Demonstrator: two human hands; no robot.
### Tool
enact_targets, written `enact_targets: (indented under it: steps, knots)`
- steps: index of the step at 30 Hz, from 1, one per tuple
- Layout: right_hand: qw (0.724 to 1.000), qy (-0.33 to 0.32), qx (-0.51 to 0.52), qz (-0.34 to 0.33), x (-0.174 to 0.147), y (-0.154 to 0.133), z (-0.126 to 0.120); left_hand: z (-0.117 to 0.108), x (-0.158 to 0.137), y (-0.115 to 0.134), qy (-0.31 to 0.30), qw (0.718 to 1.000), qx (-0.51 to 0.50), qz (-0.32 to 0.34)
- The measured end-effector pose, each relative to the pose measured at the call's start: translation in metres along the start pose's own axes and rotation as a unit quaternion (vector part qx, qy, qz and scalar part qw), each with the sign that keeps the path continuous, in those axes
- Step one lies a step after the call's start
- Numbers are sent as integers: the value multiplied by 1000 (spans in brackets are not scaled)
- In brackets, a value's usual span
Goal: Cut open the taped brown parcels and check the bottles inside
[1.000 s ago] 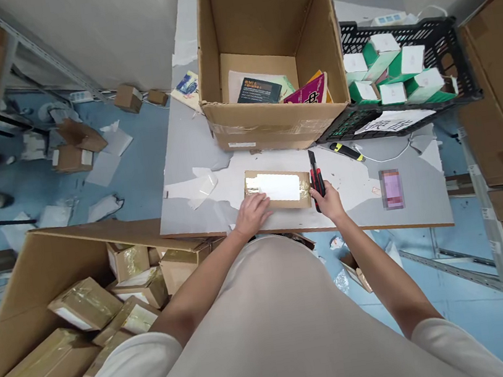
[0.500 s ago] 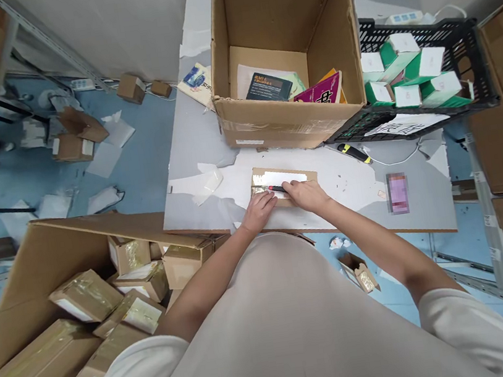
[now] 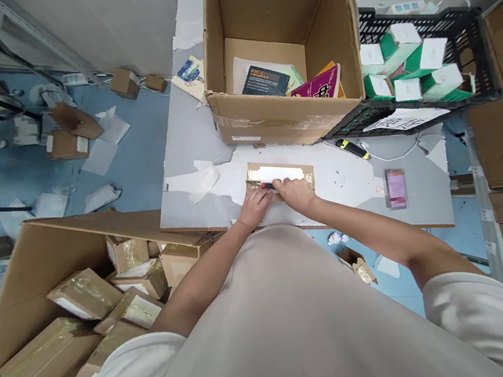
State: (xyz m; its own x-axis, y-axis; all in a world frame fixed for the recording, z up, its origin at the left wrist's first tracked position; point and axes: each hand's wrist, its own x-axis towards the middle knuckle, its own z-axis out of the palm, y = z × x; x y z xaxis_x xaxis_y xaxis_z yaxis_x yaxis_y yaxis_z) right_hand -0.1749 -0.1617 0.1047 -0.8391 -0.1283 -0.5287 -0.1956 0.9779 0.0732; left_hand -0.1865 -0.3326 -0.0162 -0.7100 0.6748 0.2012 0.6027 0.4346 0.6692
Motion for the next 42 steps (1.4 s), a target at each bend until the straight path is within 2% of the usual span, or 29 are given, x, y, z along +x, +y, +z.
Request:
enact_targets:
  steps: [3,7,11,16,24,28,30,32,33,35,37,38,40,42]
  knots:
    - [1000,-3,10,1,2,1,-1,-2,1,-1,-6,1000,-21,3]
    - [999,-23,6,27,-6,16,3,1,-1,0,-2,1000,-19,0]
    - [999,-37,0,31,-29,41,7,3,-2,-1,10,1000,-29,-2]
    - [990,-57,-8,125,-69,76,17,3,-1,-2,6,1000,1,8]
    - [989,-59,-18,138,-91,93,32,4,0,-2,-13,998,53,25]
    - [989,-49,26,139,-113,120,44,-1,2,6,-22,996,86,20]
    - [980,-28,108,162,-126,132,58,-6,4,12,-40,993,107,13]
    - [944,-9,264,198,-133,134,77,-14,8,20,-69,989,130,11]
    - [909,0,359,210,-133,131,87,-18,12,24,-83,987,141,9]
    - [818,26,533,215,-127,119,106,-26,23,31,-96,982,163,0]
    - [736,60,641,210,-117,104,120,-31,38,36,-100,978,184,-17]
    - [708,75,671,206,-112,97,125,-32,45,37,-105,975,194,-25]
    - [676,91,704,199,-105,87,130,-33,59,37,-127,970,205,-32]
    - [663,97,718,191,-102,82,132,-32,67,36,-155,965,210,-31]
